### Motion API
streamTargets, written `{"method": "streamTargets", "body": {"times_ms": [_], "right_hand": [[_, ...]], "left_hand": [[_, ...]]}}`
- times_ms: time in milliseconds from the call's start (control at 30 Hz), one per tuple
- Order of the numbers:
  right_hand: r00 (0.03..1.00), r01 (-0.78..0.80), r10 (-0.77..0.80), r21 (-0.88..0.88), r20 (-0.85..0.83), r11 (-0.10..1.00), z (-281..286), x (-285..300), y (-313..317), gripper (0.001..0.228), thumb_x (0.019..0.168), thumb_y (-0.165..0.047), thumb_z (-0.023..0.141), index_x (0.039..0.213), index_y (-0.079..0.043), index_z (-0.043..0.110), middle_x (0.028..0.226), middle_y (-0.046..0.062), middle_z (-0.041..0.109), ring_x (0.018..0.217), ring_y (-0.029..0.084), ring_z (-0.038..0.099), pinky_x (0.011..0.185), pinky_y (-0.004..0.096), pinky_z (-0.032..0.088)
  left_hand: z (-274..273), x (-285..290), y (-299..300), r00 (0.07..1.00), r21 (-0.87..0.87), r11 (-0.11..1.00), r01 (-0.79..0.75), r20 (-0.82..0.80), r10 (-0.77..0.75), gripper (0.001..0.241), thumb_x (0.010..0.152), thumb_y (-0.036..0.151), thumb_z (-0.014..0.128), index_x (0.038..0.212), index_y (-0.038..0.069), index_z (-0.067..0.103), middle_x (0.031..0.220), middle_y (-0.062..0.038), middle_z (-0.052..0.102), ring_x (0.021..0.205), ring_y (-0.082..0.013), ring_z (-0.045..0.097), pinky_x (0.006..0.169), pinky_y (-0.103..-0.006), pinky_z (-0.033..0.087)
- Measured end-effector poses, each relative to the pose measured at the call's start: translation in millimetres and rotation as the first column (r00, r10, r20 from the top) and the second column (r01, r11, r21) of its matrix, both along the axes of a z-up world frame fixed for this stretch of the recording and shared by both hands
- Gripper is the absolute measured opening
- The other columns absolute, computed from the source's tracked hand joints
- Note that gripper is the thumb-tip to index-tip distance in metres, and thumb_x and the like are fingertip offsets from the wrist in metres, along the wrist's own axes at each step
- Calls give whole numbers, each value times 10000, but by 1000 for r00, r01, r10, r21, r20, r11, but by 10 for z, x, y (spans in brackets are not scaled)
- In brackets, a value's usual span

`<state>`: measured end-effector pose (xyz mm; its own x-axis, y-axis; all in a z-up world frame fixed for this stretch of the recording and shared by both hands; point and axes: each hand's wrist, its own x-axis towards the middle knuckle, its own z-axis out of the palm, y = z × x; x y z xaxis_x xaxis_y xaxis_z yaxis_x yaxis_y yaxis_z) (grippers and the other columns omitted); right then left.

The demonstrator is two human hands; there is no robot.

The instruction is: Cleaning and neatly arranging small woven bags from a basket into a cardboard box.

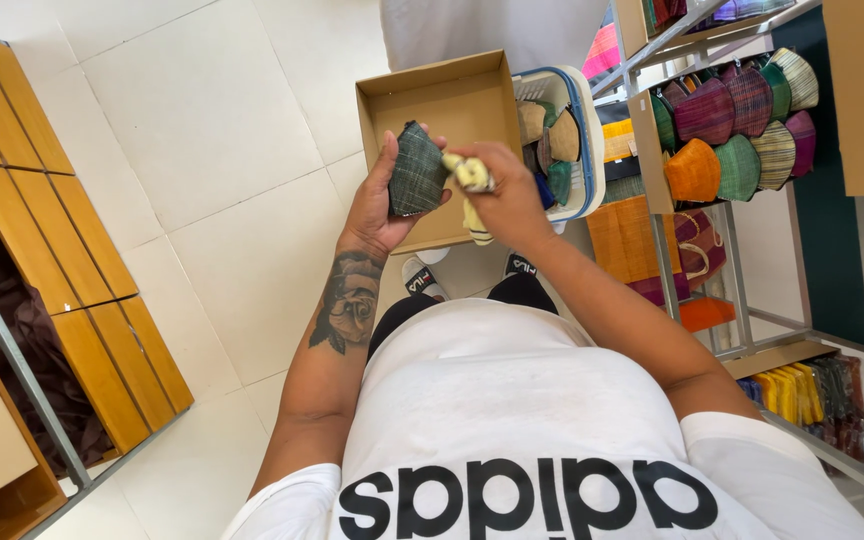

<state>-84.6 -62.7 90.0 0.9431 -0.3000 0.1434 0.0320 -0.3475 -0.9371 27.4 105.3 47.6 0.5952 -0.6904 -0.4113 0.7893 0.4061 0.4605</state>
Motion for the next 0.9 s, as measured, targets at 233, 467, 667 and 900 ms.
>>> {"method": "streamTargets", "body": {"times_ms": [233,467,667,900], "right_hand": [[998,37,-30,127,-49,991,379,57,159,441,949,65,613,1348,-119,642,1147,148,619,1046,307,600,982,450,483],[970,-174,221,-338,105,925,17,-94,380,656,766,93,731,1316,-261,683,1359,27,611,1157,330,606,1025,429,454],[992,-114,104,-152,-71,982,-266,-81,209,530,797,45,691,1235,-252,715,1186,50,674,1058,350,654,943,428,494],[887,149,-63,154,-458,977,-293,-32,125,296,891,-235,773,1181,-294,769,947,-3,745,874,116,677,822,297,539]], "left_hand": [[-197,-53,-93,1000,30,999,24,-12,-23,586,928,617,622,1314,180,680,1188,-121,746,1017,-308,759,865,-548,673],[-72,17,9,988,-2,990,-143,-52,143,580,923,547,674,1300,107,664,1162,-159,738,983,-298,757,850,-452,671],[-101,96,179,982,91,980,-175,-60,181,480,920,483,702,1233,119,679,1130,-111,743,937,-324,756,780,-483,674],[-264,-119,115,992,257,958,-128,56,117,526,646,-114,668,1126,99,710,887,-82,591,786,-294,669,656,-476,655]]}}
